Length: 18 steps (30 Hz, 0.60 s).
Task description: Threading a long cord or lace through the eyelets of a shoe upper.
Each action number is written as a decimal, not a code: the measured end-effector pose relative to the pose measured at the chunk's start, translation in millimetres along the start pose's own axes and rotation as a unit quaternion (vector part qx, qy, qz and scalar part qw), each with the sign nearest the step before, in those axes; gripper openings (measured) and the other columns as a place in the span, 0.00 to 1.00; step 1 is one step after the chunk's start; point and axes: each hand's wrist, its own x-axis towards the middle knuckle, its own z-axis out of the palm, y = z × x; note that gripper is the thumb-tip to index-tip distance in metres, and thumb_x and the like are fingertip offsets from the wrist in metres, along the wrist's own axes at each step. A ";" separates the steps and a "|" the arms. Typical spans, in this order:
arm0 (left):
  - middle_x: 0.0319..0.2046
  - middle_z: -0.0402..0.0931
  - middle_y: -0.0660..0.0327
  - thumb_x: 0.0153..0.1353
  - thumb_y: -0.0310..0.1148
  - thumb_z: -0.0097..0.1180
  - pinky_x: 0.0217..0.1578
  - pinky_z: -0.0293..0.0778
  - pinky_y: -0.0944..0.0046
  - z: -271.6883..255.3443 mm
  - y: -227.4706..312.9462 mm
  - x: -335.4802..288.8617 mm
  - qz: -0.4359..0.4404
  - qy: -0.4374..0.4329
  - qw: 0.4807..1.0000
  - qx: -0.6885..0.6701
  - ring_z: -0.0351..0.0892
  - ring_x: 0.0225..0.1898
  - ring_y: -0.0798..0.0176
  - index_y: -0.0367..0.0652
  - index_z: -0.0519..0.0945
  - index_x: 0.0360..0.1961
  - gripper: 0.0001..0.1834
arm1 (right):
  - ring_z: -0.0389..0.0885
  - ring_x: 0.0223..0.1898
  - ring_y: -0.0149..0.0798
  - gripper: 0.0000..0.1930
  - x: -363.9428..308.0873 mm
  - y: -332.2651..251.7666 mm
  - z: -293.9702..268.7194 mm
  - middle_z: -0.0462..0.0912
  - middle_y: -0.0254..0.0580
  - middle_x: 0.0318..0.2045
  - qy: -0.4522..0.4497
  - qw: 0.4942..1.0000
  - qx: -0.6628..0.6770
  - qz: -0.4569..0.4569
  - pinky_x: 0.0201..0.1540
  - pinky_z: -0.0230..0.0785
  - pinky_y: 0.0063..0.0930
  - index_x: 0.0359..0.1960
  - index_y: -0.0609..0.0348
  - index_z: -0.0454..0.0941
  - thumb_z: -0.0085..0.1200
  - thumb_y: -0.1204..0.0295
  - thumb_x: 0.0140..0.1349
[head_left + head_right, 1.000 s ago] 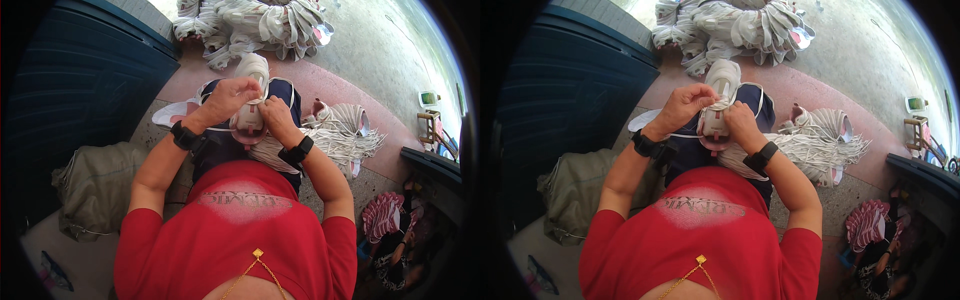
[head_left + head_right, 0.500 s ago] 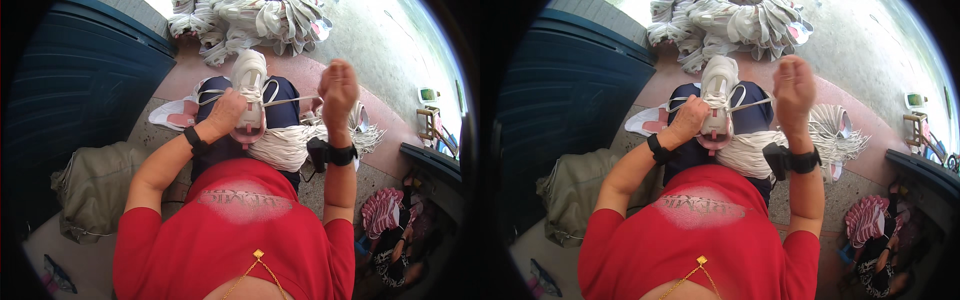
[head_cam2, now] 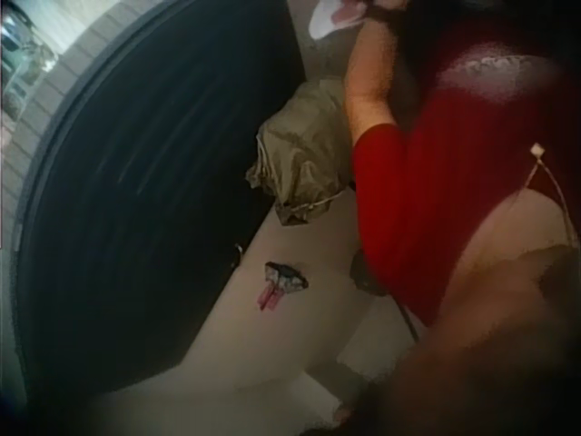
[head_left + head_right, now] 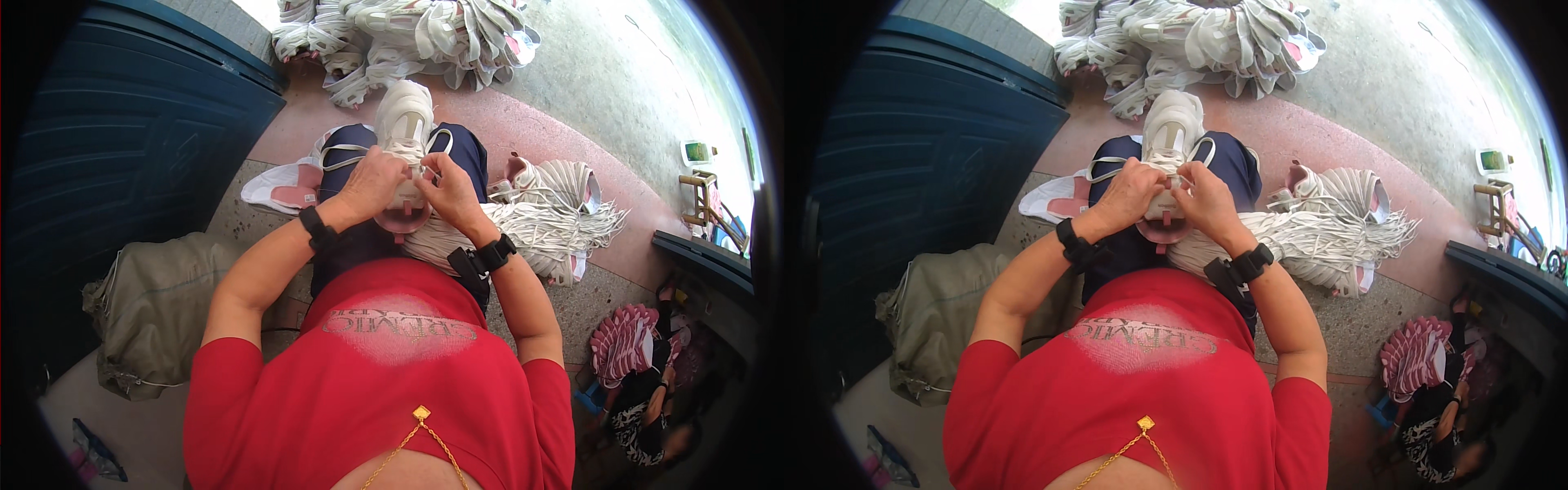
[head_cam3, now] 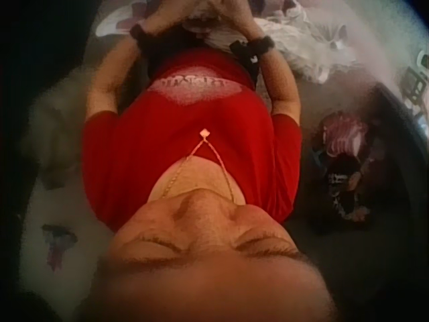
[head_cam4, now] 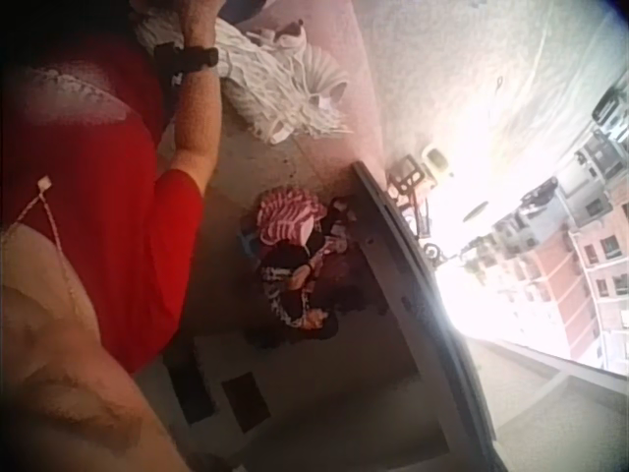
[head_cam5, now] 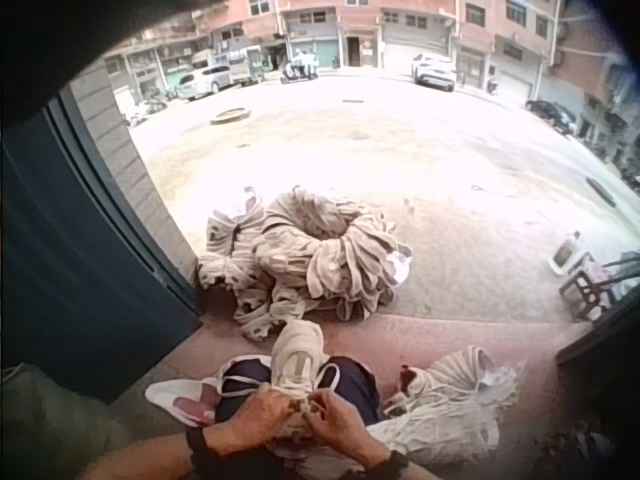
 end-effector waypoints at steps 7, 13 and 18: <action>0.35 0.77 0.46 0.59 0.24 0.56 0.41 0.73 0.47 11.1 2.5 3.6 -0.124 0.007 0.992 -0.016 0.75 0.38 0.42 0.37 0.75 0.41 0.09 | 0.83 0.43 0.58 0.17 3.4 11.0 4.0 0.84 0.51 0.40 -0.008 0.997 -0.063 -0.042 0.44 0.74 0.47 0.48 0.56 0.73 0.61 0.71 0.57; 0.35 0.77 0.47 0.57 0.25 0.61 0.41 0.74 0.49 22.7 -6.3 5.2 -0.187 0.044 0.970 -0.152 0.77 0.40 0.43 0.37 0.74 0.44 0.14 | 0.83 0.41 0.59 0.16 11.7 -0.9 1.0 0.84 0.52 0.39 -0.048 0.991 -0.120 -0.044 0.42 0.74 0.49 0.48 0.56 0.72 0.60 0.70 0.59; 0.35 0.78 0.48 0.55 0.27 0.63 0.43 0.74 0.49 9.1 -2.9 4.6 -0.144 0.028 0.986 -0.075 0.77 0.41 0.44 0.38 0.75 0.46 0.17 | 0.81 0.39 0.63 0.14 19.0 0.1 9.4 0.83 0.57 0.37 -0.081 0.981 -0.162 -0.064 0.41 0.72 0.50 0.46 0.58 0.72 0.58 0.73 0.59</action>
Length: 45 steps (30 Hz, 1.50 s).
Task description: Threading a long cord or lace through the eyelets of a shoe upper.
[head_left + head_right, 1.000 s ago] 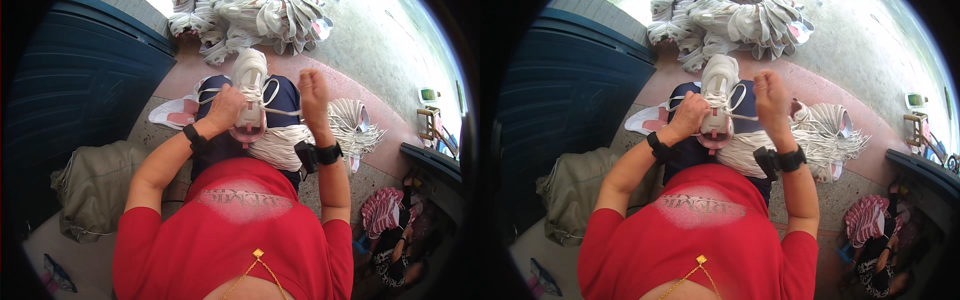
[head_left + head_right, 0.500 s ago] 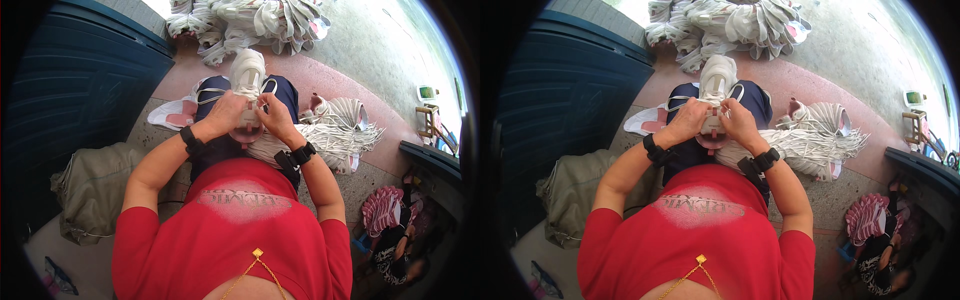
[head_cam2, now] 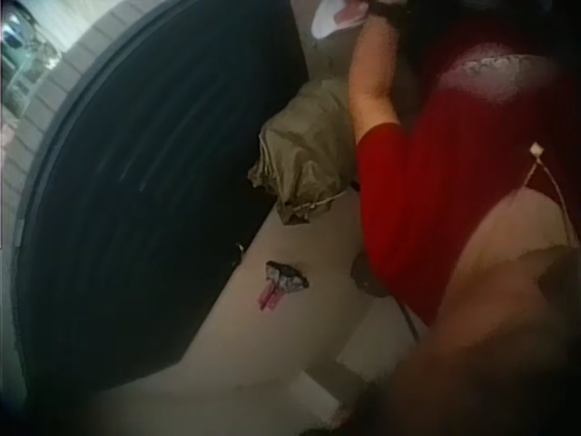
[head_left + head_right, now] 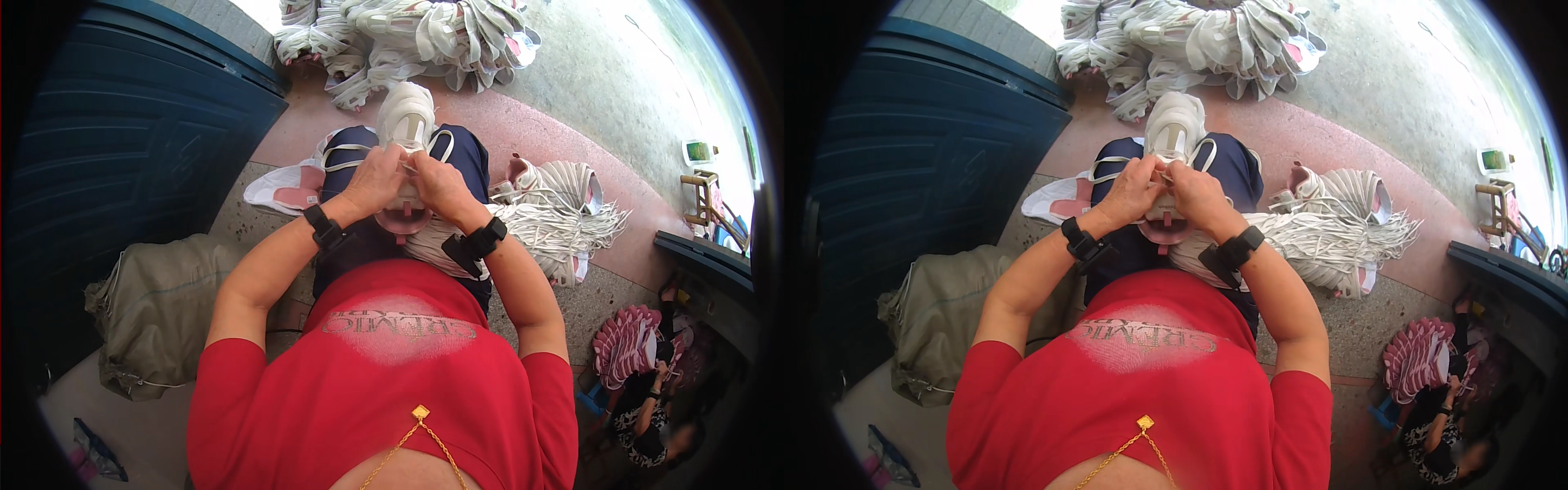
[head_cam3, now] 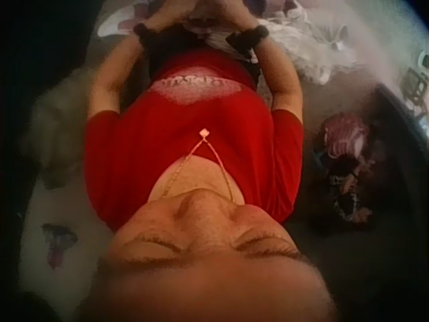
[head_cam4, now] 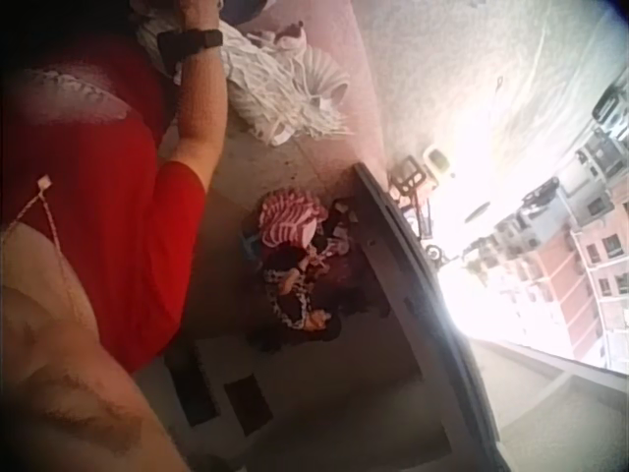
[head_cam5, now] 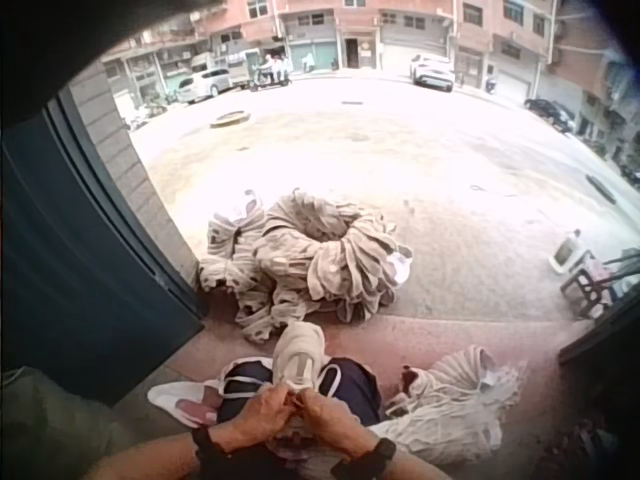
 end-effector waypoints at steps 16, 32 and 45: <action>0.30 0.79 0.61 0.49 0.28 0.61 0.37 0.74 0.60 -15.7 5.8 -25.7 0.280 0.039 0.937 0.206 0.77 0.37 0.56 0.41 0.83 0.39 0.13 | 0.81 0.38 0.54 0.12 -9.1 30.9 -18.3 0.82 0.58 0.34 0.037 0.975 0.217 0.035 0.44 0.72 0.43 0.42 0.65 0.82 0.51 0.68 0.67; 0.30 0.79 0.61 0.49 0.28 0.60 0.35 0.74 0.60 -5.7 3.9 -35.8 0.280 0.074 0.936 0.200 0.77 0.37 0.56 0.38 0.82 0.39 0.14 | 0.82 0.40 0.55 0.07 -0.9 6.3 18.8 0.84 0.52 0.33 0.110 0.994 0.025 0.009 0.45 0.73 0.45 0.34 0.64 0.83 0.57 0.74 0.58; 0.30 0.81 0.60 0.49 0.27 0.63 0.34 0.73 0.59 -6.0 1.6 -34.8 0.285 0.106 0.938 0.167 0.78 0.36 0.56 0.40 0.82 0.38 0.12 | 0.83 0.40 0.55 0.06 0.0 6.7 12.2 0.83 0.53 0.31 0.094 0.995 -0.023 -0.014 0.44 0.73 0.45 0.34 0.59 0.85 0.56 0.74 0.59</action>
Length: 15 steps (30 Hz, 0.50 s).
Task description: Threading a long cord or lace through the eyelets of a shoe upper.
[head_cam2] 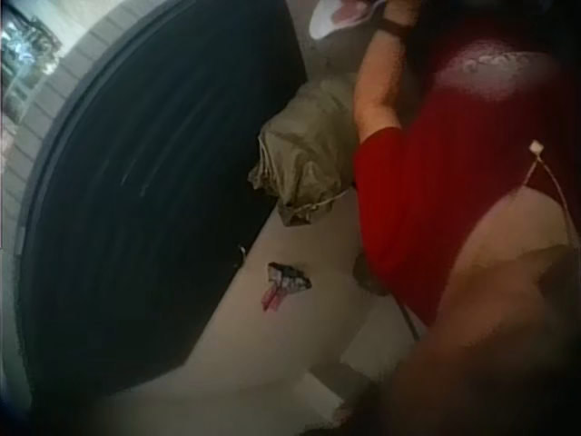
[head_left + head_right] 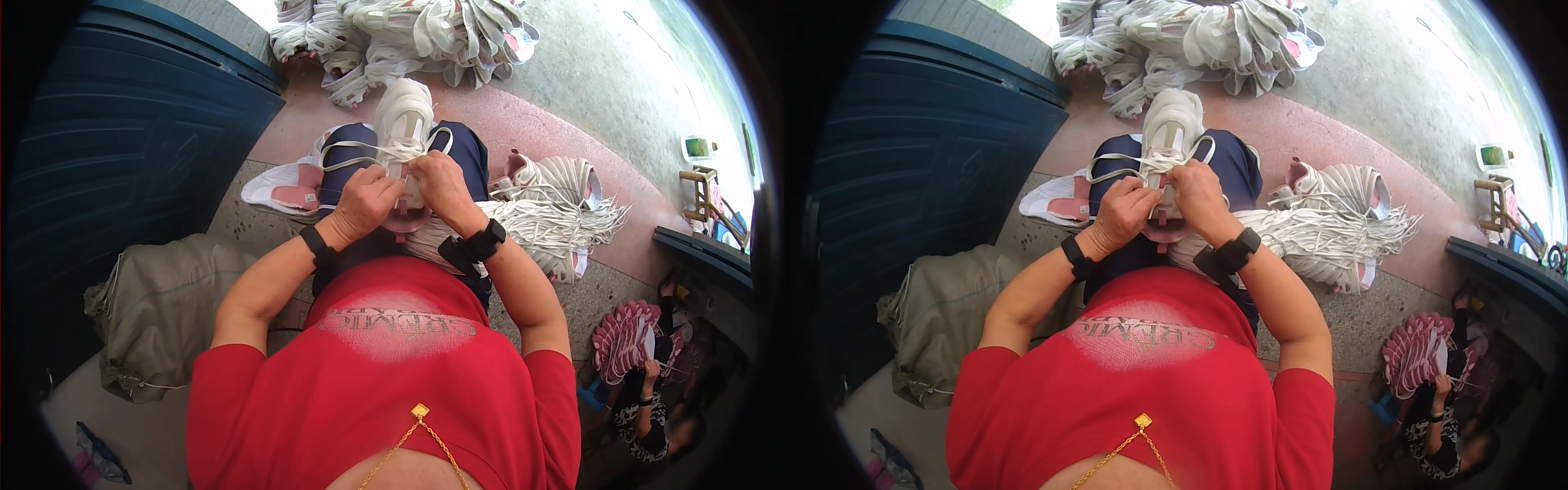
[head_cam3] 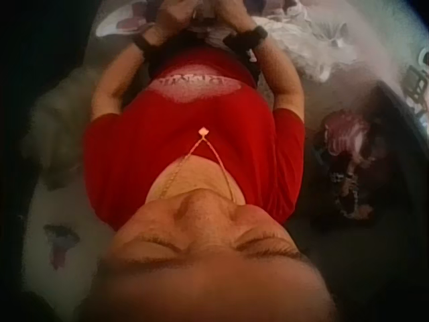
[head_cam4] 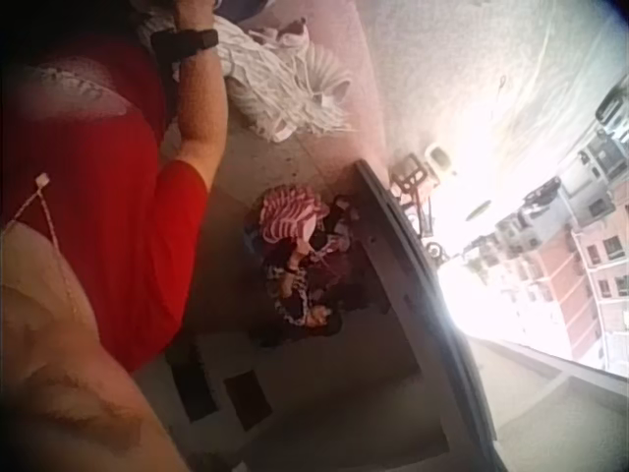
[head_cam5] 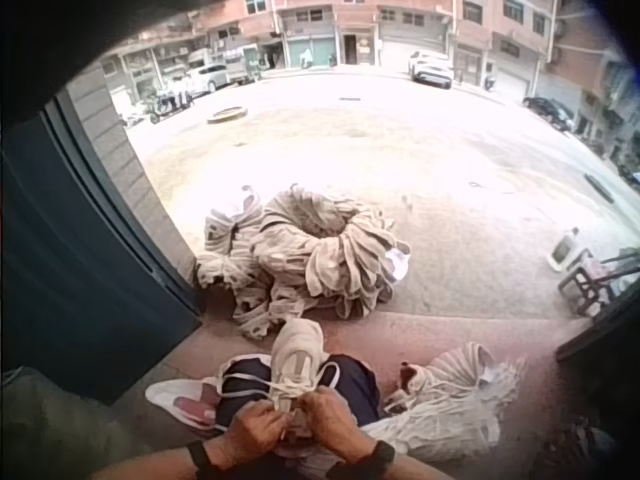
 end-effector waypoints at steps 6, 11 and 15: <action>0.30 0.81 0.60 0.50 0.27 0.63 0.34 0.74 0.59 2.4 0.8 -1.6 -0.006 0.015 1.000 -0.010 0.78 0.36 0.55 0.40 0.82 0.38 0.11 | 0.81 0.39 0.55 0.05 -2.0 -6.5 3.9 0.82 0.52 0.31 0.010 0.998 0.046 0.033 0.43 0.73 0.46 0.32 0.59 0.83 0.55 0.75 0.59; 0.34 0.81 0.56 0.53 0.24 0.60 0.38 0.77 0.55 -7.8 -2.3 4.1 0.008 0.029 0.999 -0.041 0.79 0.38 0.51 0.38 0.80 0.42 0.14 | 0.81 0.39 0.56 0.06 -1.4 -5.8 -0.8 0.82 0.52 0.31 0.001 0.991 0.117 -0.064 0.42 0.73 0.47 0.38 0.60 0.79 0.52 0.77 0.60; 0.37 0.80 0.52 0.55 0.22 0.58 0.41 0.77 0.53 -7.0 -19.6 13.2 -0.121 0.037 0.985 -0.115 0.80 0.40 0.47 0.38 0.75 0.52 0.21 | 0.80 0.40 0.55 0.08 2.9 -2.7 -5.0 0.82 0.49 0.32 0.006 0.994 0.074 -0.076 0.42 0.71 0.48 0.42 0.59 0.78 0.52 0.77 0.60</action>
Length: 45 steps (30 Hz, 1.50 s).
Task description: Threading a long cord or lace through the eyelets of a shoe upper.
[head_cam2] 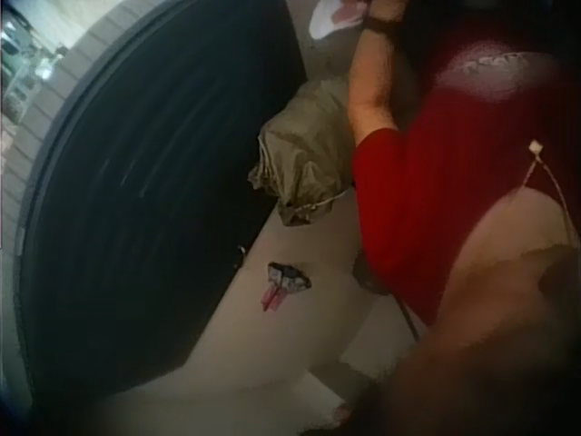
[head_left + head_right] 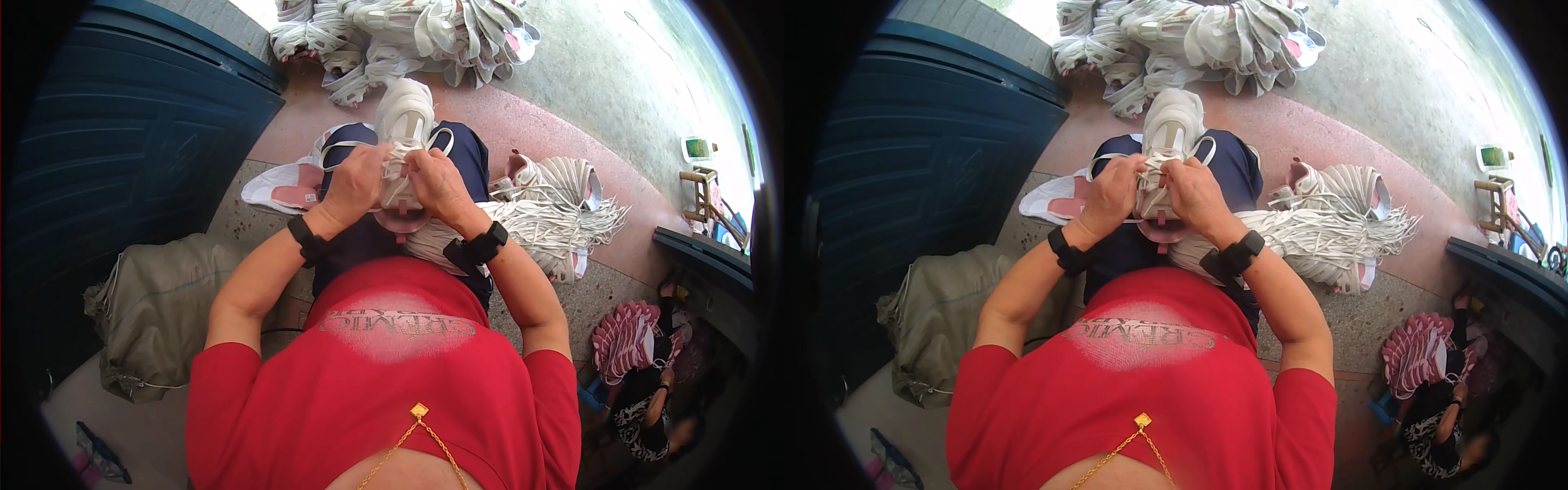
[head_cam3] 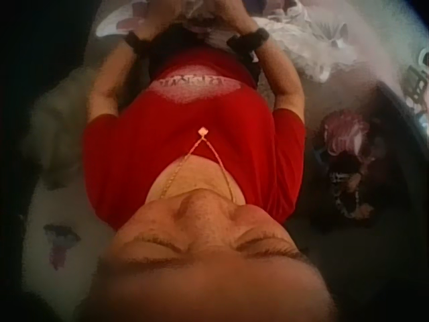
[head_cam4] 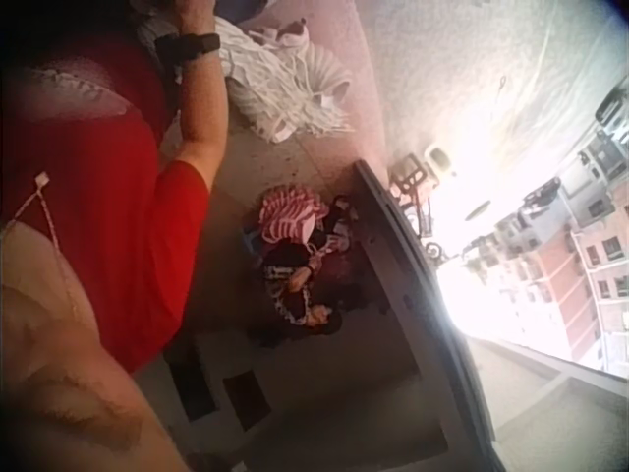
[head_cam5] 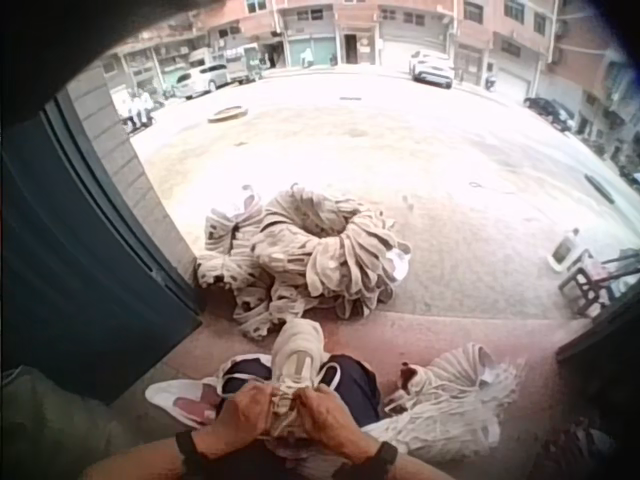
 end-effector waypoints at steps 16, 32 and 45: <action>0.32 0.73 0.52 0.51 0.24 0.56 0.39 0.74 0.55 -18.5 7.7 18.3 0.069 -0.200 0.962 0.171 0.72 0.38 0.48 0.37 0.75 0.37 0.10 | 0.79 0.40 0.41 0.02 31.2 6.4 -28.4 0.80 0.39 0.28 -0.095 0.908 -0.369 -0.177 0.53 0.64 0.41 0.30 0.56 0.77 0.54 0.73 0.56; 0.26 0.68 0.64 0.71 0.25 0.47 0.23 0.66 0.68 -285.4 -160.0 -63.3 -0.414 0.479 0.664 -0.398 0.67 0.23 0.69 0.40 0.70 0.48 0.07 | 0.82 0.41 0.48 0.17 -5.1 16.4 -39.5 0.85 0.41 0.31 -0.061 0.982 -0.056 0.169 0.46 0.66 0.47 0.39 0.53 0.85 0.59 0.54 0.60; 0.37 0.83 0.43 0.51 0.30 0.58 0.41 0.79 0.48 -20.1 -85.7 57.6 -0.152 -0.329 0.924 0.119 0.86 0.39 0.44 0.35 0.84 0.41 0.16 | 0.79 0.41 0.54 0.13 -16.3 -9.8 -23.3 0.84 0.51 0.33 -0.149 0.962 -0.213 0.083 0.40 0.66 0.51 0.27 0.59 0.83 0.54 0.61 0.59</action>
